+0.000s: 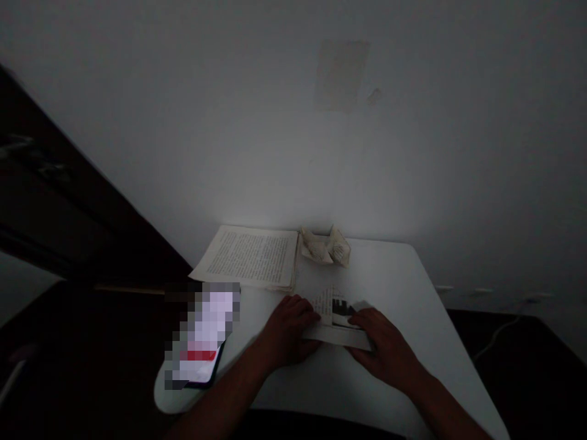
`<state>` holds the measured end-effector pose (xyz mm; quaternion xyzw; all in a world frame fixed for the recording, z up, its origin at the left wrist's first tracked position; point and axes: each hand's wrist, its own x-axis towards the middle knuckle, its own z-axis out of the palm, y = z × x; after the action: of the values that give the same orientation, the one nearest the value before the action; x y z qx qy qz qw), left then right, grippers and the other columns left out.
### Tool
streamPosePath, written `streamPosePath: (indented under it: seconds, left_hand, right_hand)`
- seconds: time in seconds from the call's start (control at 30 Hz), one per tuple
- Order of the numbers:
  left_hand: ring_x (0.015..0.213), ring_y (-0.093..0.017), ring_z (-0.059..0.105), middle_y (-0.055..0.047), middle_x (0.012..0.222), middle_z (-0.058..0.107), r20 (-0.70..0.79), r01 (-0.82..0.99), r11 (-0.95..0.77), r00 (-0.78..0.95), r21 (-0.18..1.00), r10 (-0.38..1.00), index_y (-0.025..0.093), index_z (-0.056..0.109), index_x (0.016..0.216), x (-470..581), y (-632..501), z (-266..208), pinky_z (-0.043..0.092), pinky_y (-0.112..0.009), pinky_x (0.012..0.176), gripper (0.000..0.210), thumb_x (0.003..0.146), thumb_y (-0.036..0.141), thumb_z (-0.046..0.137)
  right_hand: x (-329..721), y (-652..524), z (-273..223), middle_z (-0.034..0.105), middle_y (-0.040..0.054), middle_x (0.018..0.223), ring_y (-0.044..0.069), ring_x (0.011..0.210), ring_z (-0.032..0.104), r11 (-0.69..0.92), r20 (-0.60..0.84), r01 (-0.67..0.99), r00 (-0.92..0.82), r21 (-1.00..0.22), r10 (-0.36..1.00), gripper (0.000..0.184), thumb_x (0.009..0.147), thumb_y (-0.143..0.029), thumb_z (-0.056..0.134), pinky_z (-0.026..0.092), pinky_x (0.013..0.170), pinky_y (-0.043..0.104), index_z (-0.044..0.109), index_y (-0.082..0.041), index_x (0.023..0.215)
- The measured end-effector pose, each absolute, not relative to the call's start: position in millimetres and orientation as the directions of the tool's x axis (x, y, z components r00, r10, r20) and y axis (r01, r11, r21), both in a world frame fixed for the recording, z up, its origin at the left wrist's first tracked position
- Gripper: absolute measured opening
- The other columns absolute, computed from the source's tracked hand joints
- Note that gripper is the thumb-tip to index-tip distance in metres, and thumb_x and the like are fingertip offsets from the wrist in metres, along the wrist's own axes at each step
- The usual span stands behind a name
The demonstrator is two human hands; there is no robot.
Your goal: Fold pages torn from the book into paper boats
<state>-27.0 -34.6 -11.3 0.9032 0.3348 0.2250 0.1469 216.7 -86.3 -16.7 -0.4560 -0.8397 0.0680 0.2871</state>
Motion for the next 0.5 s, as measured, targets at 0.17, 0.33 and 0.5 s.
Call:
streamPosePath:
  seconds: [0.17, 0.33, 0.5]
  left_hand:
    - [0.089, -0.024, 0.05, -0.006, 0.093, 0.057, 0.317, 0.535, -0.734, 0.671, 0.419, 0.671, 0.019, 0.058, 0.098, -27.5, -35.0, -13.9, 0.038, -0.039, 0.081, 0.039, 0.062, 0.028, 0.072]
    - [0.089, -0.024, 0.05, -0.006, 0.094, 0.058, 0.31, 0.536, -0.736, 0.677, 0.414, 0.667, 0.019, 0.058, 0.099, -27.4, -34.1, -12.3, 0.038, -0.039, 0.081, 0.041, 0.062, 0.028, 0.072]
    - [0.089, -0.024, 0.05, -0.006, 0.094, 0.058, 0.298, 0.534, -0.734, 0.683, 0.42, 0.667, 0.019, 0.058, 0.099, -27.2, -33.6, -9.9, 0.038, -0.039, 0.081, 0.04, 0.063, 0.028, 0.072]
  right_hand:
    - [216.4, -86.1, -15.9, 0.062, 0.012, 0.1, 0.025, 0.097, 0.057, 0.579, 0.418, 0.724, -0.425, -0.376, 0.803, 0.036, 0.077, -0.026, 0.061, 0.049, 0.086, 0.044, 0.05, -0.018, 0.11]
    - [215.8, -85.2, -15.5, 0.062, 0.0122, 0.1, 0.025, 0.096, 0.057, 0.585, 0.428, 0.72, -0.426, -0.374, 0.797, 0.036, 0.078, -0.027, 0.061, 0.049, 0.085, 0.044, 0.05, -0.018, 0.11]
    - [216.6, -85.5, -16.1, 0.061, 0.0125, 0.101, 0.025, 0.097, 0.057, 0.581, 0.416, 0.724, -0.43, -0.371, 0.801, 0.037, 0.077, -0.028, 0.063, 0.048, 0.086, 0.043, 0.051, -0.017, 0.11]
